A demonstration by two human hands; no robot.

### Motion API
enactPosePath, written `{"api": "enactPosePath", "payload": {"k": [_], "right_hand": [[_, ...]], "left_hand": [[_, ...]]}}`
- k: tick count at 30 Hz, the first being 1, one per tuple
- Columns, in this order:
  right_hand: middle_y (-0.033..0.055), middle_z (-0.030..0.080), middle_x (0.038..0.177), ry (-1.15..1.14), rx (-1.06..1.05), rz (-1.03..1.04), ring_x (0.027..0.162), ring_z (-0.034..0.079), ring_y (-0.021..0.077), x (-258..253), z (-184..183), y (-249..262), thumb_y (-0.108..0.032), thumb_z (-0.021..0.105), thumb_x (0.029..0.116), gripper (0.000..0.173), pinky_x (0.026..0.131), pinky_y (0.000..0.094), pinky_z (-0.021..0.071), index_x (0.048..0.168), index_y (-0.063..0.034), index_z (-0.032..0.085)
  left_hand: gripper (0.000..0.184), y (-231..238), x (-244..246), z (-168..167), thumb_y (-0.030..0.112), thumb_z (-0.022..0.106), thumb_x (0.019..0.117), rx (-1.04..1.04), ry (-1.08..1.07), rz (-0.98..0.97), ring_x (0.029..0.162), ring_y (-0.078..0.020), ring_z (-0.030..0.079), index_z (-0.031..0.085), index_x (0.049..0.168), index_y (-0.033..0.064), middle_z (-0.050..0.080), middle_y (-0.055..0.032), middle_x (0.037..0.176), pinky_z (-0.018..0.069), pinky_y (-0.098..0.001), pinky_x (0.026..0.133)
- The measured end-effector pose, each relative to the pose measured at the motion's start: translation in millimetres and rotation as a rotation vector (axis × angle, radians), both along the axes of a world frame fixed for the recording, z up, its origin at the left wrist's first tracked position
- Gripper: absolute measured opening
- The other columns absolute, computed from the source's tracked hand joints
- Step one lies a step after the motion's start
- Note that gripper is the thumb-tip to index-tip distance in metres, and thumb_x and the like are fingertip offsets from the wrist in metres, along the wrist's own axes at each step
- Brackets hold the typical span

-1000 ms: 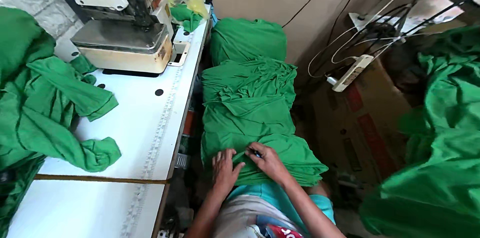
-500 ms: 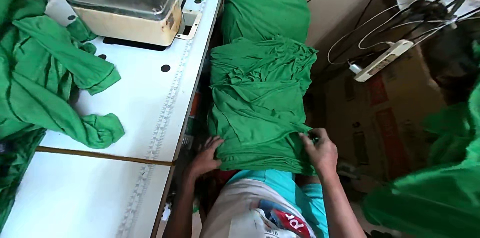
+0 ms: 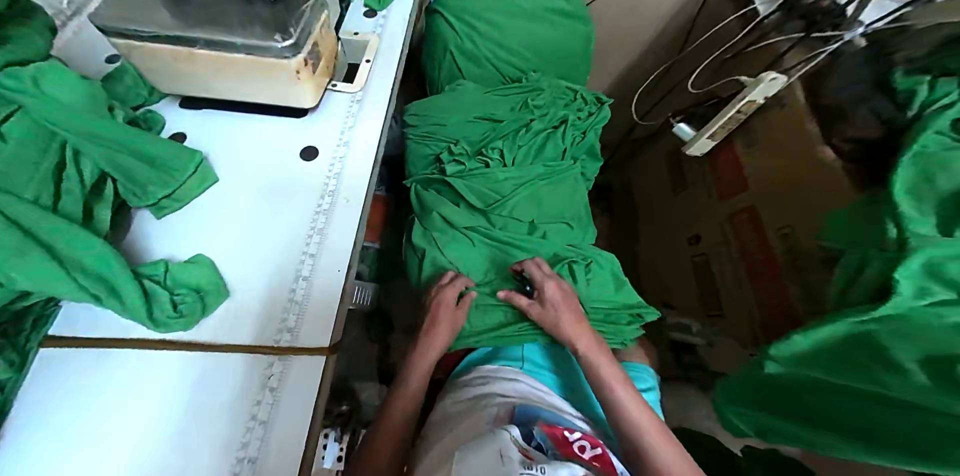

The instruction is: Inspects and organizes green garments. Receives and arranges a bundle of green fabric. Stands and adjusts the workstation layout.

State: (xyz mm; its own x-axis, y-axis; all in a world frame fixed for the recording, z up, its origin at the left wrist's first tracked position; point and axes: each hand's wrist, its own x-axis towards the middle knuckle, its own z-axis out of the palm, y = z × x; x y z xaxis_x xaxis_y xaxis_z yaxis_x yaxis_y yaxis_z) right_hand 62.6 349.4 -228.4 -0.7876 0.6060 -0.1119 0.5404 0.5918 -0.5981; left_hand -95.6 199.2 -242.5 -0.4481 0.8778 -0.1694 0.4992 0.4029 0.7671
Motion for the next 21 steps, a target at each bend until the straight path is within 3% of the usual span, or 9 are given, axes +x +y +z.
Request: {"api": "enactPosePath", "payload": {"k": [4,7,11,14,16,18,19,20,21], "right_hand": [[0.026,0.055,0.139,-0.151,0.118,-0.292,0.101,0.069,0.0439,36,0,16,-0.03,0.076,0.0918,0.052,0.082,0.0608,0.0571,0.135,-0.006,0.061],[0.0308,0.054,0.139,-0.181,0.139,-0.542,0.107,0.065,0.0504,78,-8,38,-0.028,0.074,0.0937,0.052,0.086,0.0679,0.0532,0.136,-0.0016,0.06],[0.0289,0.065,0.126,-0.282,0.049,-0.642,0.116,0.062,0.0498,111,-7,54,-0.027,0.061,0.103,0.037,0.097,0.0697,0.0458,0.125,0.0019,0.068],[0.0302,0.068,0.115,-0.254,-0.088,-0.658,0.112,0.064,0.049,115,-4,65,-0.026,0.056,0.1055,0.034,0.096,0.0689,0.0464,0.122,0.0022,0.066],[0.0295,0.066,0.113,-0.157,-0.268,-0.666,0.107,0.064,0.0424,111,6,75,-0.024,0.054,0.1066,0.036,0.095,0.0623,0.0484,0.124,0.0057,0.063],[0.0113,0.06,0.085,0.077,-0.439,-0.712,0.071,0.055,0.0175,101,17,88,-0.024,0.049,0.1087,0.031,0.067,0.0367,0.0501,0.119,0.0031,0.061],[-0.0007,0.053,0.071,0.279,-0.539,-0.753,0.054,0.046,0.0063,93,21,97,-0.022,0.045,0.1098,0.024,0.053,0.024,0.0445,0.111,-0.0012,0.057],[-0.0072,0.054,0.067,0.531,-0.647,-0.785,0.047,0.043,0.0013,85,25,106,-0.018,0.041,0.1104,0.02,0.047,0.0189,0.0414,0.105,-0.005,0.054],[-0.0077,0.065,0.081,0.769,-0.712,-0.791,0.048,0.047,-0.0011,78,27,115,-0.017,0.037,0.1111,0.019,0.046,0.0162,0.0422,0.111,-0.0076,0.053]], "left_hand": [[0.036,-4,-16,4,0.02,0.047,0.108,0.16,0.006,0.381,0.093,-0.0309,0.069,0.057,0.131,-0.0063,0.068,-0.0228,0.106,0.0568,-0.047,0.084],[0.038,-15,-46,0,0.016,0.044,0.1086,0.308,-0.05,0.625,0.102,-0.0298,0.065,0.049,0.135,-0.0115,0.064,-0.0269,0.112,0.0533,-0.0443,0.091],[0.031,-24,-66,-7,0.013,0.046,0.1082,0.369,-0.197,0.831,0.071,-0.0095,0.055,0.053,0.127,-0.0104,0.06,-0.0142,0.097,0.0487,-0.0268,0.063],[0.026,-26,-70,-8,0.013,0.049,0.1075,0.361,-0.295,0.851,0.058,-0.006,0.052,0.055,0.123,-0.0077,0.059,-0.009,0.088,0.0461,-0.0227,0.051],[0.026,-21,-74,0,0.013,0.045,0.1087,0.4,-0.482,0.896,0.06,-0.0054,0.051,0.054,0.125,-0.0057,0.056,-0.0049,0.087,0.047,-0.0215,0.055],[0.025,-11,-83,8,0.012,0.035,0.1108,0.535,-0.687,0.903,0.069,-0.0065,0.06,0.048,0.127,-0.0026,0.059,-0.0019,0.089,0.0546,-0.0239,0.067],[0.028,-4,-89,8,0.014,0.029,0.112,0.629,-0.75,0.874,0.081,-0.0081,0.066,0.045,0.13,-0.001,0.065,-0.0027,0.098,0.0565,-0.0263,0.078],[0.037,3,-95,6,0.016,0.025,0.1128,0.728,-0.802,0.813,0.104,-0.0123,0.066,0.039,0.141,-0.0017,0.065,-0.0081,0.122,0.0529,-0.0305,0.093],[0.044,10,-102,2,0.018,0.023,0.1129,0.806,-0.828,0.723,0.129,-0.0165,0.057,0.031,0.152,-0.0007,0.052,-0.0119,0.149,0.0456,-0.0348,0.108]]}}
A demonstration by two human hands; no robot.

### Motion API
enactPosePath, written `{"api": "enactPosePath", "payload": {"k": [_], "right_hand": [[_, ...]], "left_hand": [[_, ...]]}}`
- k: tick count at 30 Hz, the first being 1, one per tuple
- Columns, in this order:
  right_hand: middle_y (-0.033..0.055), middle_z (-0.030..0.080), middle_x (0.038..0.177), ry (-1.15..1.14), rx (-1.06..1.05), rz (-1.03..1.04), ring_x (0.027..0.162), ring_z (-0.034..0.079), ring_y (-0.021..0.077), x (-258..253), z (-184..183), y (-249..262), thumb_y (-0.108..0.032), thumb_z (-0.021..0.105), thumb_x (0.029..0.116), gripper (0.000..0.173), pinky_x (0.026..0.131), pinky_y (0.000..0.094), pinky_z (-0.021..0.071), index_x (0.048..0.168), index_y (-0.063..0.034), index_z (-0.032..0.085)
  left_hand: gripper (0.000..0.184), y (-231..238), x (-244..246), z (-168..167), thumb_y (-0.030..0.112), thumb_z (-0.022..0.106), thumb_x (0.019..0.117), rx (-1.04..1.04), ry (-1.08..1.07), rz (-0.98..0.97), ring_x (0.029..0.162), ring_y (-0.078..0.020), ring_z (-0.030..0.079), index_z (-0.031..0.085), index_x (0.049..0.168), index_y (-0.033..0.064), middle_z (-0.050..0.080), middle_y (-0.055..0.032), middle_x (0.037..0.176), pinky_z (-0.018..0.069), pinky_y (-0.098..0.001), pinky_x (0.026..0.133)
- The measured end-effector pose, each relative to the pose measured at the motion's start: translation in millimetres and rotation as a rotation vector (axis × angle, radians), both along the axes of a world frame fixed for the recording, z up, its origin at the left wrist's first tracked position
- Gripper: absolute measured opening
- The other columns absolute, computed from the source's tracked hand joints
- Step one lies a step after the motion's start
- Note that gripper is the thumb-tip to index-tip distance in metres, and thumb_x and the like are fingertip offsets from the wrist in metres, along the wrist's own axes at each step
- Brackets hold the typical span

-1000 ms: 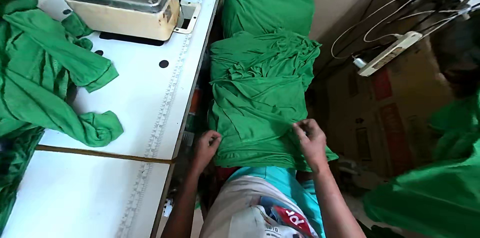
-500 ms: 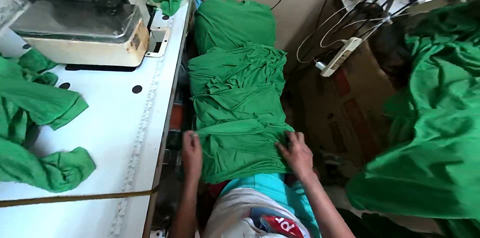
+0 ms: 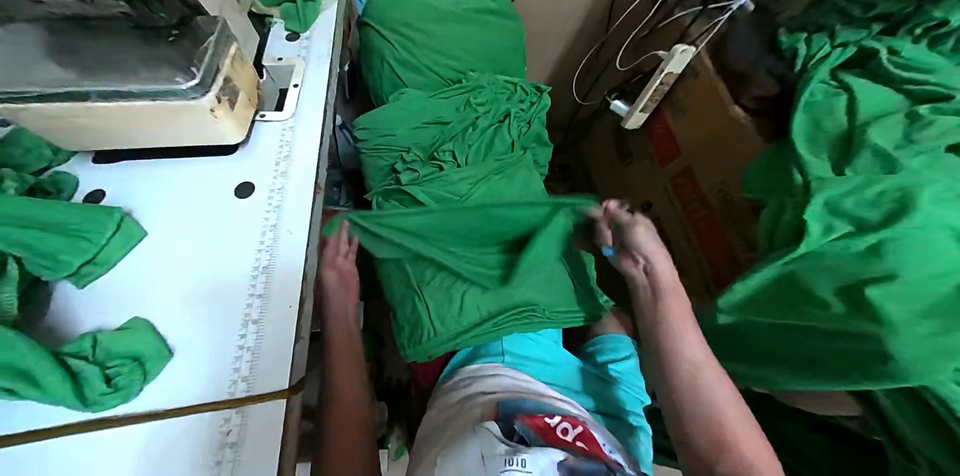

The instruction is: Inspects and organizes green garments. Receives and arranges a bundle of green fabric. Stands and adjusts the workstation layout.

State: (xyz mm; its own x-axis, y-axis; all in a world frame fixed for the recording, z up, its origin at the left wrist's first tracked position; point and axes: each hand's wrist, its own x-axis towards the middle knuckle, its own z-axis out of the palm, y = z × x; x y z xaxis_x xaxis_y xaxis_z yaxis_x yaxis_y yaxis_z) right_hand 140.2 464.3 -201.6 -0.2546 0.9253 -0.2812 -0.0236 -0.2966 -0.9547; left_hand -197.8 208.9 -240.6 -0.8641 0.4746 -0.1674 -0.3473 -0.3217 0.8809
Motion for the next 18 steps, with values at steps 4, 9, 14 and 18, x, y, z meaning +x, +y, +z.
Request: {"api": "enactPosePath", "payload": {"k": [4,9,14,18], "right_hand": [[-0.0012,0.064,0.135,0.16,0.165,-0.056,0.079,0.067,0.0033,-21,8,17,-0.025,0.029,0.1135,0.033,0.06,0.017,0.0504,0.144,-0.0159,0.04],[0.0063,0.072,0.098,-0.216,0.34,0.321,0.06,0.057,0.0064,-36,-12,-38,-0.014,0.052,0.1047,0.022,0.056,0.0249,0.0489,0.12,0.001,0.059],[0.0084,0.069,0.102,-0.359,0.401,0.888,0.08,0.061,0.0108,-44,-32,-105,-0.02,0.071,0.0945,0.025,0.074,0.0306,0.0528,0.111,-0.0009,0.07],[0.0146,0.068,0.118,-0.648,0.59,1.144,0.105,0.068,0.0297,-57,-22,-130,-0.028,0.068,0.0977,0.028,0.09,0.0527,0.0548,0.115,-0.0057,0.072]], "left_hand": [[0.077,24,-10,4,0.025,0.051,0.1069,-0.31,0.385,-0.245,0.15,-0.0278,0.034,0.002,0.166,0.0163,0.016,-0.0149,0.17,0.0401,-0.0482,0.116],[0.025,5,38,22,0.018,0.065,0.0999,-0.617,0.698,-0.624,0.097,-0.0238,0.068,0.067,0.112,-0.0038,0.07,-0.0166,0.106,0.0565,-0.0435,0.089],[0.032,-35,94,12,0.021,0.081,0.0859,-0.747,0.821,-1.137,0.128,-0.0395,0.052,0.071,0.106,-0.0021,0.061,-0.0223,0.129,0.043,-0.0539,0.109],[0.02,-48,106,15,0.015,0.065,0.0984,-0.812,0.811,-1.039,0.128,-0.031,0.058,0.075,0.104,-0.0014,0.068,-0.0159,0.127,0.0433,-0.0458,0.112]]}}
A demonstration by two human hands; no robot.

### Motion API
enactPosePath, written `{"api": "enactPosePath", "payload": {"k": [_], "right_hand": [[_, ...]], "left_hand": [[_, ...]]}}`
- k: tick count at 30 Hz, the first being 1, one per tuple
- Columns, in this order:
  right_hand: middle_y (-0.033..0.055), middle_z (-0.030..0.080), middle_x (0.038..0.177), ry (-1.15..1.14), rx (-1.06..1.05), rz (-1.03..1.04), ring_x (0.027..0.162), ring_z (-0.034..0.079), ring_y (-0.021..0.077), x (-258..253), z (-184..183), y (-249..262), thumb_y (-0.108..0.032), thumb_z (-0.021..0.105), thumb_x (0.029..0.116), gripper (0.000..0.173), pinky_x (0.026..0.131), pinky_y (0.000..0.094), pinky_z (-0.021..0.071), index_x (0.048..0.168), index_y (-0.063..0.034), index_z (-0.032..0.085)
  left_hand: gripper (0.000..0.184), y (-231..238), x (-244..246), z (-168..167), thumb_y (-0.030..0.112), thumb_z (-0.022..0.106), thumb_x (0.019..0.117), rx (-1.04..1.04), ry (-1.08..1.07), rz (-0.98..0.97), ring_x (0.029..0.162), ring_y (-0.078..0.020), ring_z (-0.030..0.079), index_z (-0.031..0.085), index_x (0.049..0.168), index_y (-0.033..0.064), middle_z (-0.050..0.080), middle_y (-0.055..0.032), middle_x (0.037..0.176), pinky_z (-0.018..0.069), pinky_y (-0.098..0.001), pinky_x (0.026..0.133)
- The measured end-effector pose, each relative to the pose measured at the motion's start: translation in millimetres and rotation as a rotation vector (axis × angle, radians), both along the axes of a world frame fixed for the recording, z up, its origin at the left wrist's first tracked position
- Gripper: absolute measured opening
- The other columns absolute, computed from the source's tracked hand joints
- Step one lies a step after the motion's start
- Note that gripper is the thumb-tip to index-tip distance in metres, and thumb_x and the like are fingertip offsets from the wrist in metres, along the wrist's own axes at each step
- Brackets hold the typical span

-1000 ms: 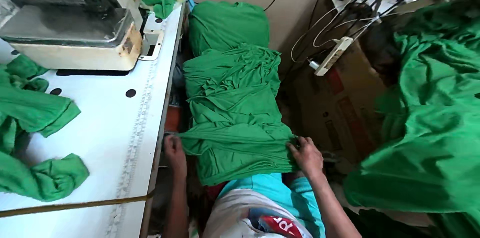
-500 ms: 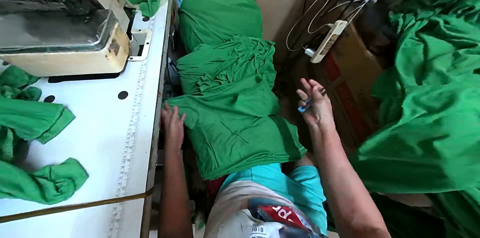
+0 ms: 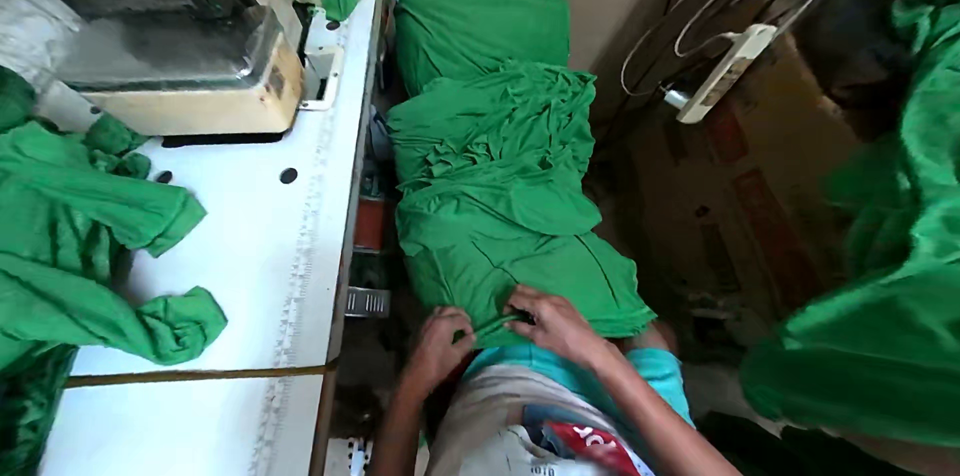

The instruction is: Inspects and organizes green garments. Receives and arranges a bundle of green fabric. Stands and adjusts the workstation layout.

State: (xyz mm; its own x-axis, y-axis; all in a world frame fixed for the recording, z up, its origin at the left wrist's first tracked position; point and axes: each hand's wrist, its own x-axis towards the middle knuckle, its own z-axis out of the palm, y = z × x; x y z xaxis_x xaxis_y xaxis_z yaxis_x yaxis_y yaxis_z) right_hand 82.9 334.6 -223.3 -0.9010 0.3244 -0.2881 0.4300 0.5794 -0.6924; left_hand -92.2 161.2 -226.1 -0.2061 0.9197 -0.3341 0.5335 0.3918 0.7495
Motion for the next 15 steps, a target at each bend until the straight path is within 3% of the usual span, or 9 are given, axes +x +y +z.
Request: {"api": "enactPosePath", "payload": {"k": [2,5,6,8,10,12,15], "right_hand": [[0.0162,0.069,0.113,0.018,0.002,-0.008,0.102,0.068,0.0311,-5,2,-1,-0.024,0.062,0.1002,0.026,0.09,0.0538,0.0542,0.111,-0.0028,0.073],[0.0157,0.071,0.114,0.019,0.001,-0.045,0.102,0.069,0.0308,-14,5,0,-0.027,0.063,0.1004,0.029,0.091,0.0542,0.0541,0.113,-0.0026,0.072],[0.0153,0.071,0.114,0.024,0.02,-0.051,0.102,0.069,0.0311,-16,5,-2,-0.029,0.065,0.0998,0.03,0.091,0.0546,0.0543,0.114,-0.0031,0.072],[0.0161,0.071,0.108,0.113,0.119,-0.093,0.097,0.071,0.0324,-19,3,-7,-0.023,0.065,0.0992,0.024,0.085,0.0555,0.0563,0.109,-0.0019,0.073],[0.0165,0.071,0.104,0.277,0.277,-0.205,0.089,0.072,0.0322,-16,5,-8,-0.009,0.066,0.095,0.015,0.075,0.0538,0.0596,0.105,-0.0012,0.073],[0.0191,0.071,0.104,0.406,0.445,-0.322,0.087,0.073,0.0345,-7,13,5,0.0,0.064,0.0919,0.016,0.071,0.054,0.0605,0.105,0.0015,0.073],[0.0247,0.069,0.11,0.39,0.564,-0.505,0.094,0.071,0.041,20,19,36,0.001,0.061,0.0952,0.018,0.075,0.0592,0.058,0.11,0.0044,0.071]], "left_hand": [[0.024,0,-2,6,0.016,0.06,0.101,0.018,-0.022,0.11,0.113,-0.0274,0.067,0.073,0.109,-0.0018,0.072,-0.0162,0.114,0.0509,-0.0459,0.103],[0.028,11,1,9,0.018,0.05,0.1059,0.095,0.024,0.252,0.1,-0.031,0.068,0.062,0.118,-0.0037,0.068,-0.0203,0.106,0.0547,-0.048,0.092],[0.029,15,4,7,0.02,0.053,0.1055,0.143,0.053,0.264,0.105,-0.0322,0.067,0.061,0.119,-0.0043,0.067,-0.0212,0.109,0.0534,-0.0484,0.095],[0.031,22,8,7,0.017,0.063,0.1,0.162,0.162,0.238,0.118,-0.0352,0.061,0.061,0.123,-0.0037,0.066,-0.0213,0.118,0.0426,-0.0526,0.108],[0.035,28,7,13,0.001,0.064,0.0919,0.076,0.31,0.268,0.125,-0.0379,0.058,0.063,0.127,-0.0011,0.065,-0.0212,0.126,0.0357,-0.0574,0.113],[0.038,27,-3,17,-0.007,0.059,0.0904,0.014,0.382,0.364,0.128,-0.0393,0.056,0.063,0.127,-0.0003,0.062,-0.0217,0.132,0.0367,-0.0589,0.112],[0.037,12,-20,6,-0.014,0.06,0.0848,0.127,0.416,0.46,0.121,-0.0425,0.06,0.067,0.119,-0.0023,0.065,-0.0236,0.125,0.0409,-0.0612,0.107]]}}
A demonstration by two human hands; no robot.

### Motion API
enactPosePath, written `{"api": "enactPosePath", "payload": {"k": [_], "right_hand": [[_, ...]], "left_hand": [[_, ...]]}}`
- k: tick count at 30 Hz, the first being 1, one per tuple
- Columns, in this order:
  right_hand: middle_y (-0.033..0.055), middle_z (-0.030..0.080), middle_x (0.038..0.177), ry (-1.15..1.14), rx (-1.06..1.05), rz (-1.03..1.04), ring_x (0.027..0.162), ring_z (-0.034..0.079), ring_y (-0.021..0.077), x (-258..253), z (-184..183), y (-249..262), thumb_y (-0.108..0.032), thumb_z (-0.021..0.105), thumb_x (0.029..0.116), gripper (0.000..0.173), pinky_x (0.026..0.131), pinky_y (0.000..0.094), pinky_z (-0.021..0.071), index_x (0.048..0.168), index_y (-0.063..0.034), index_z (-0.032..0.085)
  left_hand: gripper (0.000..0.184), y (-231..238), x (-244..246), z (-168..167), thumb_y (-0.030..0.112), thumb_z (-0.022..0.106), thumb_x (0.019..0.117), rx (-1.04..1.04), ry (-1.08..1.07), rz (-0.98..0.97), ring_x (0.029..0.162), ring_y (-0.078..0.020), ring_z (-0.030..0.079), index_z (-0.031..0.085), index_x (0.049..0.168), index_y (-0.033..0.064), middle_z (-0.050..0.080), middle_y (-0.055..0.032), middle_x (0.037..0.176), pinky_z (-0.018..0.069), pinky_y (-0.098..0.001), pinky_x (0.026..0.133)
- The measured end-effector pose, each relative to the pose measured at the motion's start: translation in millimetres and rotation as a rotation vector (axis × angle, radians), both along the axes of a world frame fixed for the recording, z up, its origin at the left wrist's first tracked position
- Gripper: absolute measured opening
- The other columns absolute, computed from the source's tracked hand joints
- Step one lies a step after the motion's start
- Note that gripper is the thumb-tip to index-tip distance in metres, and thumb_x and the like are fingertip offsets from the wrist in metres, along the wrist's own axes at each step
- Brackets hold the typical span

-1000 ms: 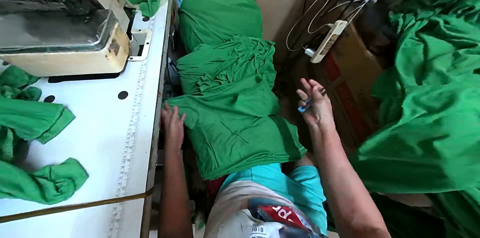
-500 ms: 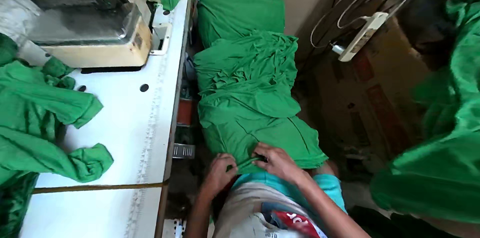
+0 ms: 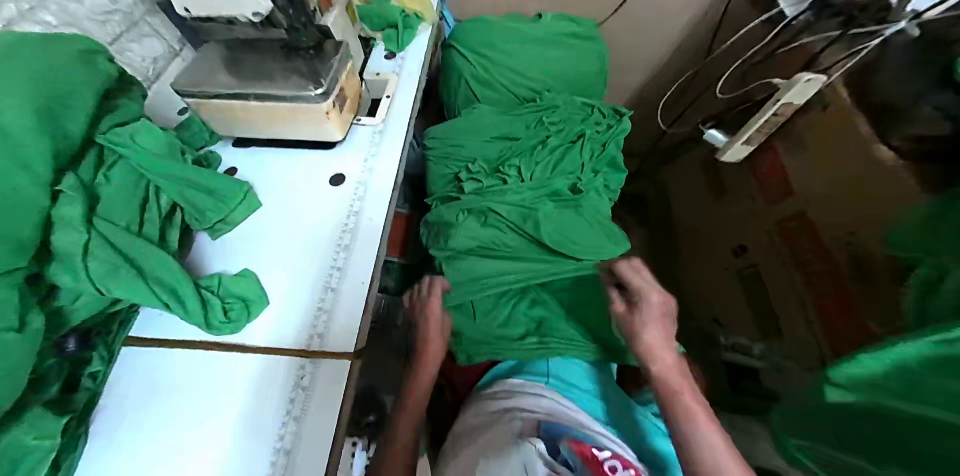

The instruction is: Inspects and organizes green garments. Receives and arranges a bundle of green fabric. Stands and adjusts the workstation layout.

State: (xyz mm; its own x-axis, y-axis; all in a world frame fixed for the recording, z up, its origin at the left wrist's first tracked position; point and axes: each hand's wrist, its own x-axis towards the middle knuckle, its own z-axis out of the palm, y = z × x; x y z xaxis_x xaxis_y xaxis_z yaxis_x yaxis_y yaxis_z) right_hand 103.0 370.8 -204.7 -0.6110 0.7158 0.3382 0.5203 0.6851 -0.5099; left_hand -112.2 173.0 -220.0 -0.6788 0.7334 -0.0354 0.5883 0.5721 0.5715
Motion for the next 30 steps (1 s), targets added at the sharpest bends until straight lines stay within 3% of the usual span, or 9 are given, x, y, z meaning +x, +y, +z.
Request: {"api": "enactPosePath", "payload": {"k": [3,6,8,10,13,17,22,25,30], "right_hand": [[0.026,0.069,0.113,-0.18,-0.084,-0.091,0.097,0.069,0.0463,24,-16,16,-0.004,0.061,0.0986,0.017,0.078,0.0659,0.0539,0.111,0.0026,0.072],[0.0244,0.067,0.119,-0.393,-0.299,-0.033,0.104,0.068,0.045,37,-38,23,-0.015,0.064,0.1011,0.022,0.086,0.0669,0.0527,0.116,-0.0012,0.071],[0.0251,0.066,0.119,-0.332,-0.391,-0.077,0.105,0.066,0.0452,41,-33,21,-0.03,0.066,0.1006,0.036,0.088,0.0687,0.0498,0.122,-0.0008,0.067],[0.0249,0.069,0.113,-0.194,-0.418,-0.171,0.101,0.067,0.0442,42,-21,19,-0.043,0.062,0.1004,0.05,0.087,0.0684,0.0499,0.128,-0.0014,0.063],[0.0218,0.069,0.106,0.059,-0.388,-0.206,0.093,0.069,0.0335,30,-9,18,-0.036,0.055,0.1049,0.043,0.084,0.0559,0.0545,0.124,0.0022,0.062],[0.0163,0.069,0.103,0.153,-0.489,0.037,0.089,0.069,0.0199,-8,-7,8,-0.024,0.056,0.1042,0.035,0.082,0.0399,0.0578,0.124,0.0049,0.059],[0.013,0.068,0.105,0.039,-0.721,0.356,0.091,0.067,0.0172,-61,-26,-22,-0.028,0.059,0.1025,0.043,0.084,0.0365,0.0565,0.133,0.0022,0.054],[0.0143,0.066,0.106,-0.05,-0.788,0.444,0.093,0.066,0.0196,-70,-50,-31,-0.032,0.055,0.1039,0.048,0.086,0.0379,0.056,0.136,0.0029,0.049],[0.0143,0.066,0.109,-0.34,-0.685,0.492,0.097,0.065,0.0269,-69,-38,-32,-0.028,0.076,0.0909,0.053,0.088,0.047,0.0543,0.13,-0.0007,0.055]], "left_hand": [[0.044,-15,-5,-24,-0.012,0.068,0.0801,-0.017,-0.003,-0.115,0.128,-0.04,0.057,0.069,0.122,0.0027,0.066,-0.0187,0.131,0.0334,-0.0631,0.113],[0.071,-32,-14,-36,0.006,0.069,0.0911,-0.253,-0.356,-0.341,0.155,-0.0347,0.024,0.042,0.156,0.0115,0.032,-0.0108,0.166,0.0127,-0.0685,0.121],[0.076,-43,-22,-37,-0.001,0.07,0.0863,-0.131,-0.515,-0.357,0.154,-0.0379,0.025,0.04,0.156,0.0034,0.027,-0.0198,0.166,0.0215,-0.0613,0.122],[0.057,-48,-26,-33,-0.005,0.063,0.0882,-0.009,-0.538,-0.269,0.148,-0.0371,0.036,0.052,0.144,-0.004,0.039,-0.0248,0.158,0.0312,-0.0517,0.121],[0.03,-40,-25,-21,0.007,0.055,0.1014,0.051,-0.472,-0.072,0.119,-0.0294,0.063,0.06,0.128,-0.006,0.062,-0.0231,0.131,0.0521,-0.0411,0.102],[0.024,-21,-6,-21,0.013,0.058,0.1015,0.213,-0.501,-0.063,0.091,-0.0175,0.067,0.066,0.116,-0.0037,0.068,-0.0157,0.106,0.0566,-0.0326,0.083],[0.052,2,20,-27,0.026,0.073,0.0937,0.084,-0.432,-0.219,0.115,-0.0312,0.062,0.058,0.137,0.0008,0.058,-0.0221,0.134,0.0531,-0.0434,0.097],[0.057,2,26,-35,0.024,0.075,0.0921,0.086,-0.381,-0.198,0.121,-0.0343,0.059,0.053,0.136,-0.0042,0.057,-0.0244,0.134,0.0495,-0.0455,0.104],[0.042,-9,38,-31,0.017,0.067,0.0965,0.143,-0.309,0.007,0.116,-0.0354,0.062,0.057,0.13,-0.0069,0.06,-0.0258,0.13,0.0519,-0.0461,0.1]]}}
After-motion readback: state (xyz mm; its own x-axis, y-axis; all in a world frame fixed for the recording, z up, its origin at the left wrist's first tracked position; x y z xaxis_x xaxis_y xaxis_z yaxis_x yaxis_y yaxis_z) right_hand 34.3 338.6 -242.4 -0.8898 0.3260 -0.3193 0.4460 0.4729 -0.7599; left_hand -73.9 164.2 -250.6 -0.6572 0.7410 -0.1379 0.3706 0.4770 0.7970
